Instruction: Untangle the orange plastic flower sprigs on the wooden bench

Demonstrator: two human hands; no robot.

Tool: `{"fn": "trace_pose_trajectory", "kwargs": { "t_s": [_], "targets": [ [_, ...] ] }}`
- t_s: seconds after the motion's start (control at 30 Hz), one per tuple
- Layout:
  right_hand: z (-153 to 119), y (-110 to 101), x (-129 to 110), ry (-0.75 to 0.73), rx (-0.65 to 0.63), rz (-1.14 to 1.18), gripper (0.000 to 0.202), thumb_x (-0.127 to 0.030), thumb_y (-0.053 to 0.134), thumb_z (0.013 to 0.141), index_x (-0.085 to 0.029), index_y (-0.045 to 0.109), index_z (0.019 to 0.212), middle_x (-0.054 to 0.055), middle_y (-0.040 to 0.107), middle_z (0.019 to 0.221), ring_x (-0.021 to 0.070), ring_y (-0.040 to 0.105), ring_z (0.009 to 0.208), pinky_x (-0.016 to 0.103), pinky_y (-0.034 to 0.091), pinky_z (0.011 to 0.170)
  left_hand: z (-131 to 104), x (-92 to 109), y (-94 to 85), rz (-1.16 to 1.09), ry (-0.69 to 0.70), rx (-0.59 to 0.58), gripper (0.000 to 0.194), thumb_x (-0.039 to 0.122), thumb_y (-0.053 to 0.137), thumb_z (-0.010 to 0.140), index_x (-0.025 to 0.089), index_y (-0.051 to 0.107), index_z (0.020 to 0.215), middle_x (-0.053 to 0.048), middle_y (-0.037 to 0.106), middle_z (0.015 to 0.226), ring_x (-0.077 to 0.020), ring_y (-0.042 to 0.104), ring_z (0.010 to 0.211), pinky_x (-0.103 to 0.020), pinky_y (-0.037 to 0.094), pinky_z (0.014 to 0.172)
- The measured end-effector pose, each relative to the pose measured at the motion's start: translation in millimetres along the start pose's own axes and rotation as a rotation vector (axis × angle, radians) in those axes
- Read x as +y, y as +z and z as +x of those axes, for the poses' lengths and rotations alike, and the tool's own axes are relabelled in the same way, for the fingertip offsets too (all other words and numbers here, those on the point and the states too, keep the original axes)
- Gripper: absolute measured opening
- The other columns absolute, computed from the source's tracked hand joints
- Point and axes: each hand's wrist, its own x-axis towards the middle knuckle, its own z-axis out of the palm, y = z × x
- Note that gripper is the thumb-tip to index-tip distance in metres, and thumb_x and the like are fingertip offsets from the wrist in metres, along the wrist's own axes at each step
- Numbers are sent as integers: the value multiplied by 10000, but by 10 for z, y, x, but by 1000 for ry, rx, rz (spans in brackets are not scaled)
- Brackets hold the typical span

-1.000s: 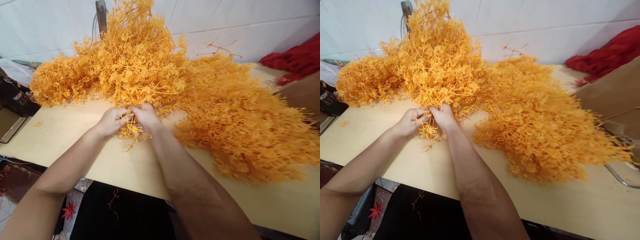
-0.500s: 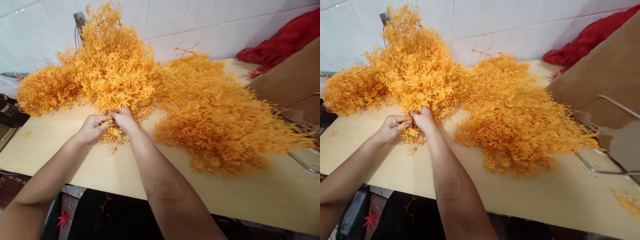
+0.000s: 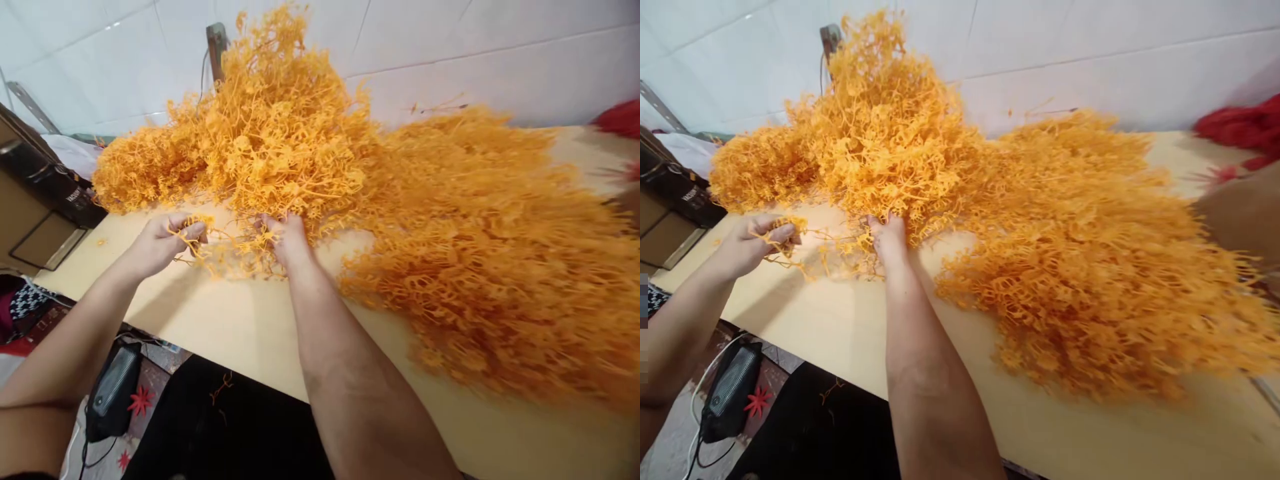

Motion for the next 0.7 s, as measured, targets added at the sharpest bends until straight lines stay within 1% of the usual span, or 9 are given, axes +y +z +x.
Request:
{"fn": "trace_pose_trajectory", "kwargs": {
  "t_s": [0.07,0.13,0.27,0.37,0.5,0.57,0.6,0.63,0.7],
  "targets": [
    [-84,-1,-59,89,29,34,141,-231,555,675,-211,508,807,1,628,754,137,604,715,263,490,598,18,-22,-86,2,-6,26,364,494,619,686,135,599,627,-20,566,566,-82,487,516,-192,360,478],
    [-175,12,-116,133,46,47,110,-246,579,670,-202,526,756,-18,614,666,108,555,581,233,445,517,59,-74,-97,-16,18,89,364,490,618,694,131,592,646,-27,580,604,-86,511,559,-190,379,512],
    [-259,27,-161,88,7,65,107,-255,611,657,-186,556,718,-38,605,611,77,500,513,203,382,472,144,-210,-136,-77,-39,206,319,439,615,711,131,575,635,-15,548,558,-64,438,479,-194,303,444],
    [-257,15,-167,104,17,83,123,-247,629,641,-188,569,730,-41,612,623,88,533,570,207,394,502,210,-366,-372,-96,-147,301,266,382,607,721,135,575,627,-4,538,534,-40,326,411,-206,217,405],
    [-262,4,-197,125,21,88,124,-244,638,635,-181,577,722,-39,598,598,89,521,554,221,407,520,288,-536,-820,56,-241,462,253,357,622,724,141,553,610,16,520,509,-28,312,440,-200,203,418],
    [-270,10,-215,128,22,84,102,-226,634,634,-175,577,701,-38,588,589,88,519,554,225,414,533,326,-479,-923,80,-238,487,273,380,586,759,121,546,684,37,529,560,6,314,477,-150,217,462],
    [-275,15,-222,135,22,76,97,-222,635,633,-173,575,692,-37,585,591,88,520,558,227,418,541,349,-395,-909,75,-205,452,293,391,531,796,104,544,742,45,536,598,27,319,501,-124,231,506],
    [-279,21,-227,144,24,68,101,-225,639,631,-173,574,688,-36,587,601,88,523,567,229,423,552,377,-275,-845,79,-128,366,330,394,455,837,75,539,826,43,555,664,46,342,547,-111,257,579],
    [-286,32,-233,157,32,67,134,-245,653,624,-178,577,712,-33,606,656,94,543,609,237,440,590,444,53,-565,168,-15,244,405,353,282,887,37,534,865,34,534,662,37,429,610,-155,302,664]
  ]
}}
